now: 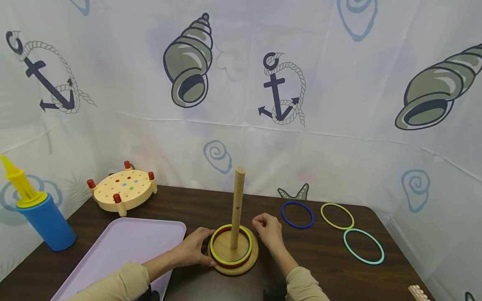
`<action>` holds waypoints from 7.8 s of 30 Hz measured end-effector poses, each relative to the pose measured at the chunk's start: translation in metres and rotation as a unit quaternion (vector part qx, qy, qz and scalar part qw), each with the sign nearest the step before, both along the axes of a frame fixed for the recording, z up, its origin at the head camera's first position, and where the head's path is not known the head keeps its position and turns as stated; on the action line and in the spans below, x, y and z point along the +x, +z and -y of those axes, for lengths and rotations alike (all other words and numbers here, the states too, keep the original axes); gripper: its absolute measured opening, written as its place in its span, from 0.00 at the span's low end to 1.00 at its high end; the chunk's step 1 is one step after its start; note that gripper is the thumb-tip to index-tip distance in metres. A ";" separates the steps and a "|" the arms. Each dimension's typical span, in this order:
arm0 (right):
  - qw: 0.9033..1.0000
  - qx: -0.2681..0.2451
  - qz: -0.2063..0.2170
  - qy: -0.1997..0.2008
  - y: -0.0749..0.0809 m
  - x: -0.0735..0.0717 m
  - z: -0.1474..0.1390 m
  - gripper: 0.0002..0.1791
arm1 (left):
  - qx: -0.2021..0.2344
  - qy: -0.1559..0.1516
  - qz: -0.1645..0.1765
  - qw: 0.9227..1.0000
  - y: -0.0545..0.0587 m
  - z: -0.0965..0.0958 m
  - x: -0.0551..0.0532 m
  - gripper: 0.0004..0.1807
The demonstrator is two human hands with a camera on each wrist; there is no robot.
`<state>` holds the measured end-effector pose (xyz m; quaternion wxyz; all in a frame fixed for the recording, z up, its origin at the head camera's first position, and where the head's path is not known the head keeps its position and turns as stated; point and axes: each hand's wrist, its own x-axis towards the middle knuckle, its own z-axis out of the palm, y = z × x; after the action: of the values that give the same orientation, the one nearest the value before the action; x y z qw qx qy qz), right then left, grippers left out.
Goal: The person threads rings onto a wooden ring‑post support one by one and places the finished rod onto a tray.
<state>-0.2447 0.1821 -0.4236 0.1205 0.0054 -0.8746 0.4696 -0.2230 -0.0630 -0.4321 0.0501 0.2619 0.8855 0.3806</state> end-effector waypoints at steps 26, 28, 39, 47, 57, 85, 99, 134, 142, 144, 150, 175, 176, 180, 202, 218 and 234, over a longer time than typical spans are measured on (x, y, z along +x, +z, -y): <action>0.984 -0.004 0.021 -0.175 -0.005 -0.009 -0.130 0.15 | -0.001 -0.007 -0.005 1.000 -0.002 0.000 -0.001 0.45; 0.984 0.007 0.028 -0.177 -0.006 -0.010 -0.133 0.16 | -0.001 -0.009 -0.006 1.000 -0.002 0.000 -0.001 0.45; 0.973 0.095 0.072 -0.200 -0.008 -0.019 -0.139 0.17 | 0.002 -0.010 -0.014 1.000 -0.002 0.001 -0.001 0.44; 0.966 0.117 0.079 -0.216 -0.012 -0.025 -0.138 0.17 | 0.000 -0.014 -0.018 1.000 -0.001 0.000 -0.001 0.44; 0.966 0.134 0.086 -0.202 -0.011 -0.029 -0.140 0.16 | -0.001 -0.009 -0.014 1.000 -0.001 0.000 0.000 0.44; 0.981 0.047 0.060 -0.176 -0.012 -0.017 -0.142 0.12 | -0.003 -0.006 -0.009 1.000 -0.003 -0.001 -0.001 0.45; 0.979 -0.179 0.004 -0.095 0.055 -0.012 -0.104 0.17 | 0.005 -0.009 -0.018 1.000 -0.003 0.000 -0.001 0.44; 0.975 -0.203 -0.025 0.081 0.127 0.023 -0.012 0.16 | 0.009 -0.002 -0.003 1.000 -0.003 0.000 -0.002 0.45; 0.985 -0.158 0.021 0.072 0.094 0.020 -0.007 0.14 | 0.008 -0.002 -0.012 1.000 -0.003 0.000 -0.001 0.45; 0.986 -0.151 0.031 0.067 0.083 0.019 -0.006 0.13 | 0.007 -0.003 -0.012 1.000 -0.003 0.000 -0.001 0.45; 0.987 -0.137 0.055 0.064 0.053 0.015 -0.004 0.10 | 0.009 -0.006 -0.017 1.000 -0.003 0.000 -0.001 0.44; 0.994 -0.039 0.071 0.069 0.009 0.008 0.014 0.03 | 0.023 -0.009 -0.010 1.000 -0.002 0.001 0.000 0.42; 0.995 -0.036 0.072 0.065 0.008 0.008 0.014 0.03 | 0.023 -0.008 -0.010 1.000 -0.002 0.001 0.000 0.42; 0.995 -0.029 0.074 0.058 0.007 0.008 0.015 0.03 | 0.022 -0.006 -0.010 1.000 -0.002 0.001 -0.001 0.43; 0.998 -0.024 0.049 0.045 -0.001 0.010 0.009 0.03 | 0.014 -0.004 -0.010 1.000 -0.004 0.001 0.000 0.46; 0.995 -0.066 0.040 -0.068 0.004 0.017 -0.090 0.13 | 0.017 -0.007 -0.013 1.000 -0.004 0.000 0.000 0.45; 0.955 -0.054 0.043 -0.287 0.004 0.039 -0.227 0.20 | 0.011 -0.002 -0.015 1.000 -0.004 0.001 -0.001 0.46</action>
<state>-0.2060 0.4088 -0.4196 0.2129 -0.2727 -0.8170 0.4614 -0.2242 -0.0635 -0.4357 0.0351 0.2701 0.8814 0.3860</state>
